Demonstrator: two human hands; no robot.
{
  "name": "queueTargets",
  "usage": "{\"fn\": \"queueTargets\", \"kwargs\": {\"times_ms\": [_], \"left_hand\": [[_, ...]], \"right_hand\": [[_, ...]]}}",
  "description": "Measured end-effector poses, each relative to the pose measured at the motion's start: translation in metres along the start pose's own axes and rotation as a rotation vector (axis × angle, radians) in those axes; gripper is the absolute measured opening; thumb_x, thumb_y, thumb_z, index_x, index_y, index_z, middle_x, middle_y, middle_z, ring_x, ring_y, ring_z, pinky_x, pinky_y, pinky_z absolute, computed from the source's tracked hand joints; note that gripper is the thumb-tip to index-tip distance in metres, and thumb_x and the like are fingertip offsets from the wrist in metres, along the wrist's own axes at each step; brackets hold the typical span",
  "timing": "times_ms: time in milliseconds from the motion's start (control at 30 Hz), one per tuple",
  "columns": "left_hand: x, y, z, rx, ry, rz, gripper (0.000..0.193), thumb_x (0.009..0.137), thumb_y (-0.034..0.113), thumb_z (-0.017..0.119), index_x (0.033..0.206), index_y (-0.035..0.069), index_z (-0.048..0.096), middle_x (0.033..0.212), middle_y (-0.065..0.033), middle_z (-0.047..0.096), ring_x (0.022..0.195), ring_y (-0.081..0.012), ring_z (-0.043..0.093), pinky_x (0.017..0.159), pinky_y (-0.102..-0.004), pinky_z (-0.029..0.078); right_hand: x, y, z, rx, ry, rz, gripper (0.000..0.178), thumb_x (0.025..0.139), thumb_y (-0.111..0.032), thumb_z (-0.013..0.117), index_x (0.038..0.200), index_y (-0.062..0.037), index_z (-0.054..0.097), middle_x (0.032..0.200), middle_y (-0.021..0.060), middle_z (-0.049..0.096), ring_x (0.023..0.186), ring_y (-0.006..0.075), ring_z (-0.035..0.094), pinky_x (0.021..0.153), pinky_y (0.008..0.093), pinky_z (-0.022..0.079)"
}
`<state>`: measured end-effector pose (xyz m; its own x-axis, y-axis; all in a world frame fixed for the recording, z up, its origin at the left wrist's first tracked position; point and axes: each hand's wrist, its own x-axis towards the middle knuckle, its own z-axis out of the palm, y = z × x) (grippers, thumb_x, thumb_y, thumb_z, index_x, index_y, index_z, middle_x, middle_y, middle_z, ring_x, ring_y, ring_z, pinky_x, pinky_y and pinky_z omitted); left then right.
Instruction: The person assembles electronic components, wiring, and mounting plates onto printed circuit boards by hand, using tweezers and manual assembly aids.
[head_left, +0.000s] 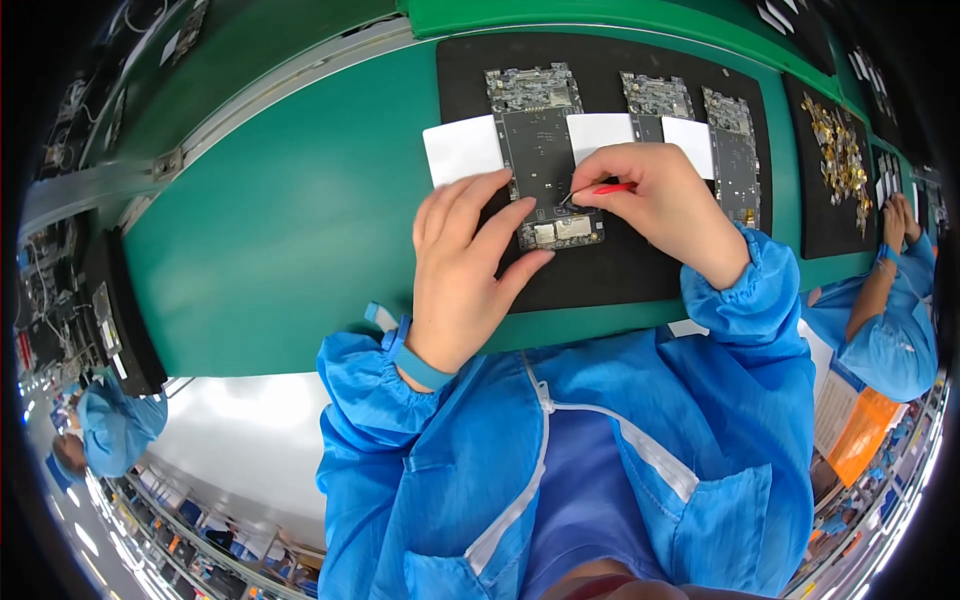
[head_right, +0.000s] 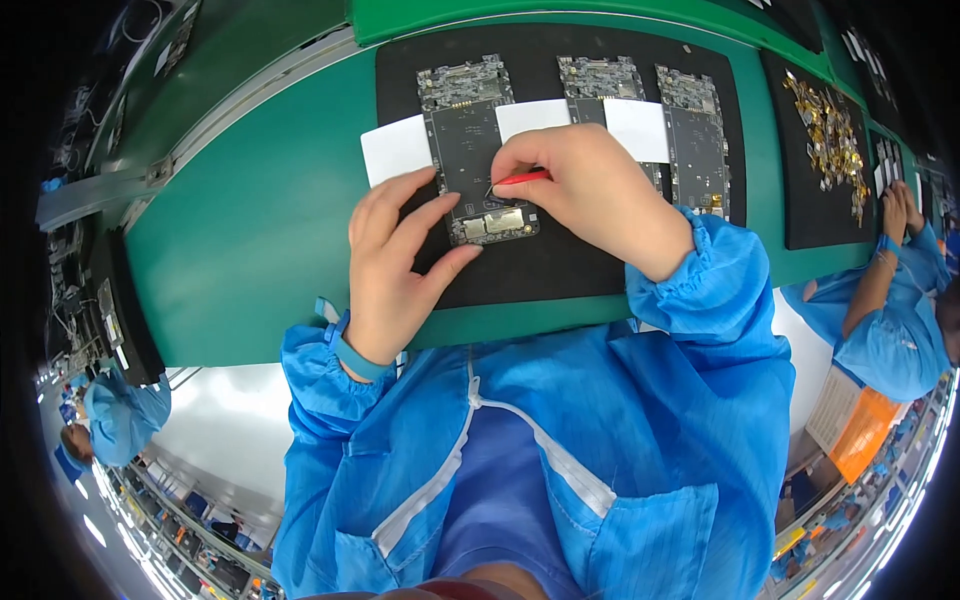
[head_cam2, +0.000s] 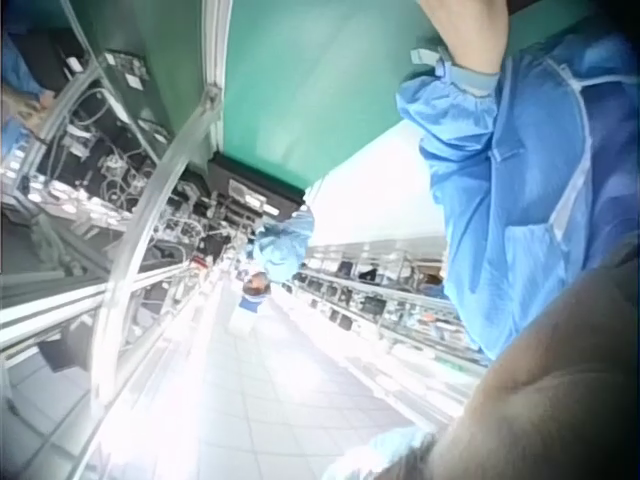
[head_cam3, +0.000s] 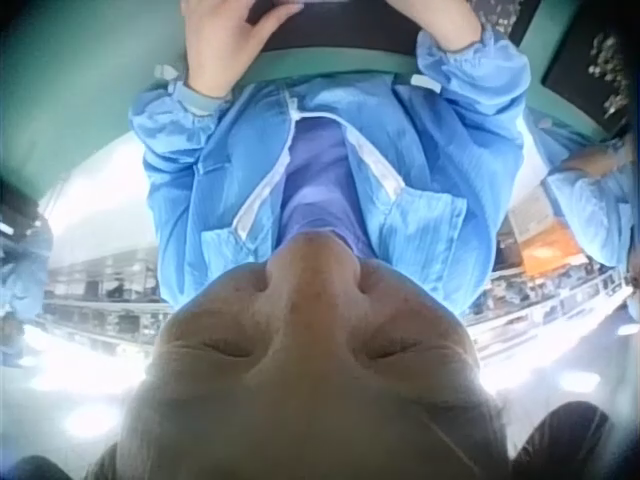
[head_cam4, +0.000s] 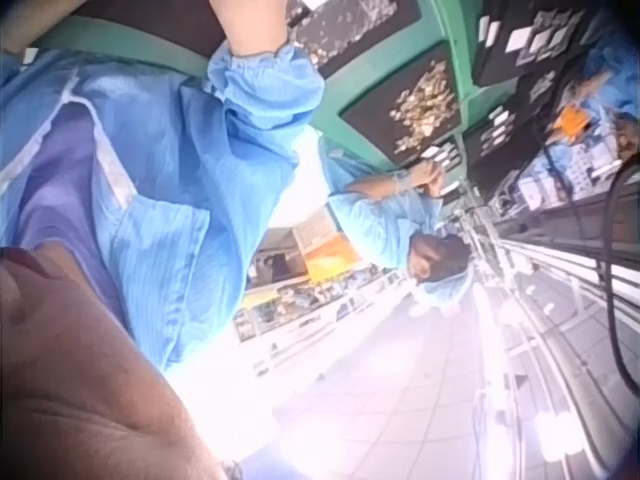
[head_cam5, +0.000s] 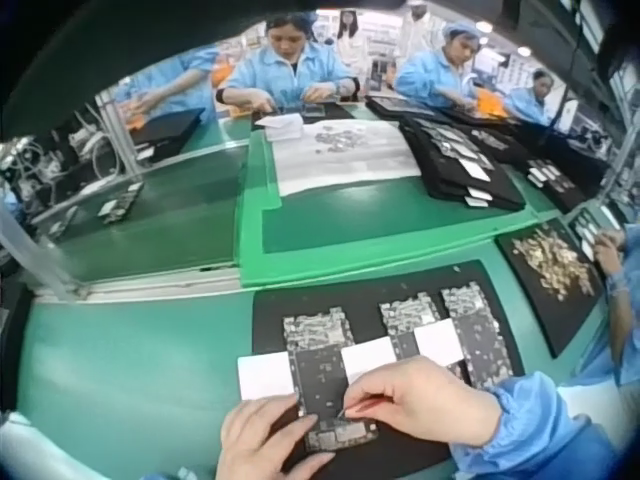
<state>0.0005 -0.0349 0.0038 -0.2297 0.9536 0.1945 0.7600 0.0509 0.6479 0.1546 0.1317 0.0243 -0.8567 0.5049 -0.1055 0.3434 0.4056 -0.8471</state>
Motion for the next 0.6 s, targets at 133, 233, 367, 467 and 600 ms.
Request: {"fn": "queueTargets", "kwargs": {"times_ms": [133, 233, 367, 467, 600], "left_hand": [[-0.0029, 0.0007, 0.0063, 0.086, -0.081, 0.023, 0.056, 0.068, 0.026, 0.082, 0.119, 0.012, 0.065, 0.142, -0.0076, 0.049, 0.136, -0.0313, 0.038, 0.113, -0.0534, 0.018], [-0.002, 0.0008, 0.0075, 0.097, -0.087, 0.018, 0.056, 0.068, 0.025, 0.083, 0.12, 0.013, 0.065, 0.141, -0.0076, 0.049, 0.136, -0.0309, 0.038, 0.114, -0.0523, 0.018], [-0.0016, 0.001, 0.0077, 0.095, -0.097, 0.011, 0.055, 0.069, 0.023, 0.082, 0.12, 0.013, 0.065, 0.141, -0.0074, 0.049, 0.136, -0.0307, 0.038, 0.114, -0.0521, 0.018], [-0.0008, 0.0016, 0.0078, 0.092, -0.084, 0.017, 0.052, 0.07, 0.022, 0.081, 0.118, 0.012, 0.065, 0.139, -0.0077, 0.05, 0.134, -0.0305, 0.04, 0.111, -0.0558, 0.02], [-0.0009, 0.0008, 0.0094, 0.1, -0.067, 0.016, 0.049, 0.071, 0.021, 0.08, 0.118, 0.012, 0.065, 0.139, -0.0068, 0.051, 0.133, -0.0301, 0.041, 0.112, -0.0559, 0.019]], "right_hand": [[0.0021, 0.0045, 0.0021, -0.044, -0.012, -0.04, 0.01, 0.081, -0.008, 0.07, 0.089, -0.0029, 0.068, 0.078, 0.0148, 0.067, 0.071, 0.0298, 0.065, 0.064, 0.0332, 0.051], [0.0036, 0.0062, -0.0002, -0.054, -0.016, -0.069, 0.009, 0.081, -0.008, 0.07, 0.088, -0.0029, 0.067, 0.078, 0.015, 0.067, 0.071, 0.0312, 0.065, 0.064, 0.0339, 0.051], [0.0069, 0.0053, -0.0014, -0.059, -0.067, -0.046, 0.01, 0.081, -0.01, 0.07, 0.088, -0.0031, 0.068, 0.078, 0.0145, 0.067, 0.072, 0.0308, 0.066, 0.065, 0.0344, 0.051], [0.0074, 0.0034, -0.0018, -0.075, -0.081, -0.033, 0.009, 0.081, -0.007, 0.07, 0.088, -0.0015, 0.067, 0.078, 0.013, 0.068, 0.072, 0.0267, 0.066, 0.066, 0.0315, 0.052], [0.0106, -0.0005, -0.0042, -0.154, -0.121, -0.049, 0.008, 0.08, -0.007, 0.07, 0.085, -0.0016, 0.066, 0.078, 0.0115, 0.067, 0.074, 0.027, 0.066, 0.066, 0.0319, 0.051]]}}
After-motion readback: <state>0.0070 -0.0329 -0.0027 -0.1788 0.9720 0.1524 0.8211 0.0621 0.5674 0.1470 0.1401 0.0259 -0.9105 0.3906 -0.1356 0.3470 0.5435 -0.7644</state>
